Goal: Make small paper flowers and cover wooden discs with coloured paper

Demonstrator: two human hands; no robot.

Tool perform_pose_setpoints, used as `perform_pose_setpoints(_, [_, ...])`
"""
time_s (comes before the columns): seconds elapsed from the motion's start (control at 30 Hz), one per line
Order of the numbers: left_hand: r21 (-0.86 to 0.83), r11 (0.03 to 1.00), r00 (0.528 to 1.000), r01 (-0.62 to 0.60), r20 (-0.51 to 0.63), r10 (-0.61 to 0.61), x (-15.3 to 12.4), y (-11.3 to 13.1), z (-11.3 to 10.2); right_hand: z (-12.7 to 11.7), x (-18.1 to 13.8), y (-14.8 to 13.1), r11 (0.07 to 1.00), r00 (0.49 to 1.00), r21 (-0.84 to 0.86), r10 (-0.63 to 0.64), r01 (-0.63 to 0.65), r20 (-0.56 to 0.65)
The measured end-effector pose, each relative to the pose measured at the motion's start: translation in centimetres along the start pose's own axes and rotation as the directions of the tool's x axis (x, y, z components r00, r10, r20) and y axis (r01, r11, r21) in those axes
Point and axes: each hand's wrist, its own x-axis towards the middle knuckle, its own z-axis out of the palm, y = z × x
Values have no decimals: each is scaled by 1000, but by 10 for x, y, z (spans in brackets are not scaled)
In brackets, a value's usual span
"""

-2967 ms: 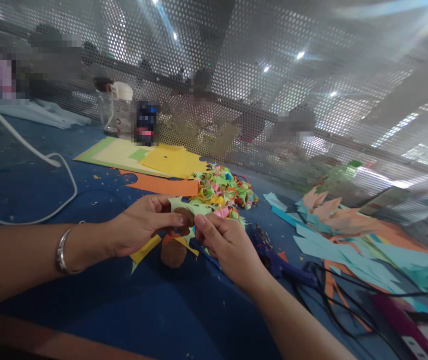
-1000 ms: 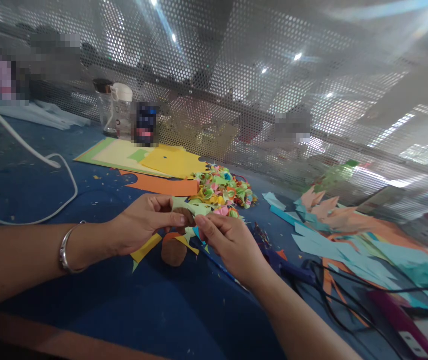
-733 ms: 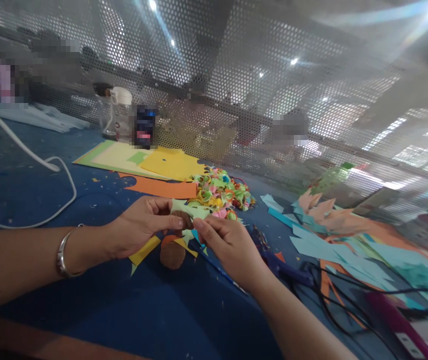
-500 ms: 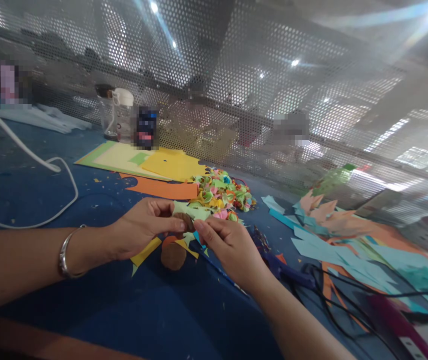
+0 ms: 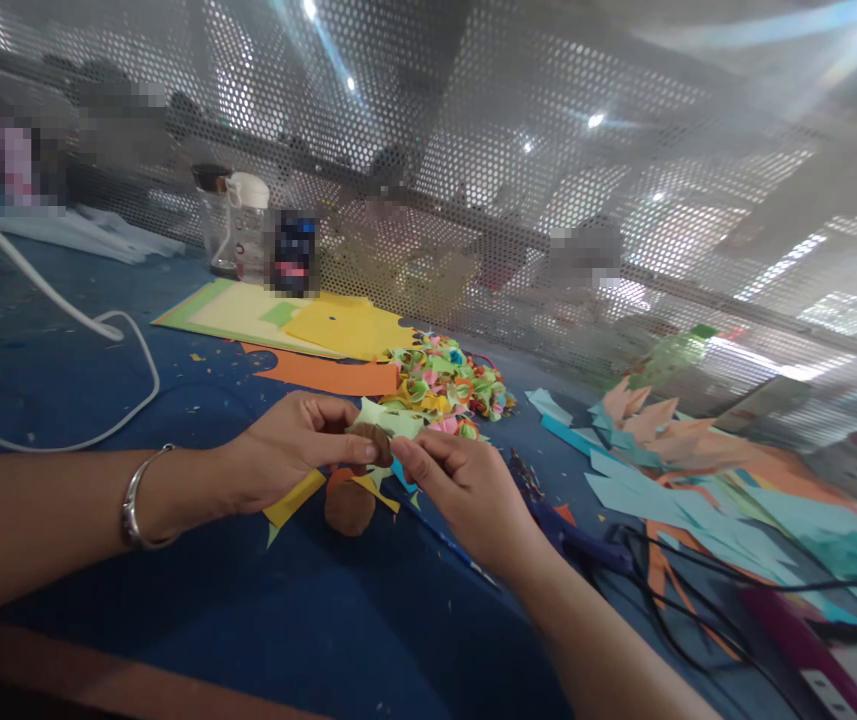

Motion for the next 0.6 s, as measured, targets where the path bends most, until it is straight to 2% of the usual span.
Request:
perform_pose_setpoints(0.13, [55, 998, 1000, -9, 0, 9, -1, 2, -1, 0, -1, 1, 1000, 1000, 0, 2, -2, 3])
perform_pose_setpoints(0.37, [38, 999, 1000, -26, -3, 26, -1, 2, 0, 0, 0, 2, 1000, 1000, -20, -10, 9, -5])
perform_pose_setpoints(0.6, [34, 997, 998, 66, 21, -67, -3, 4, 1, 0, 0, 3, 1000, 1000, -24, -16, 16, -3])
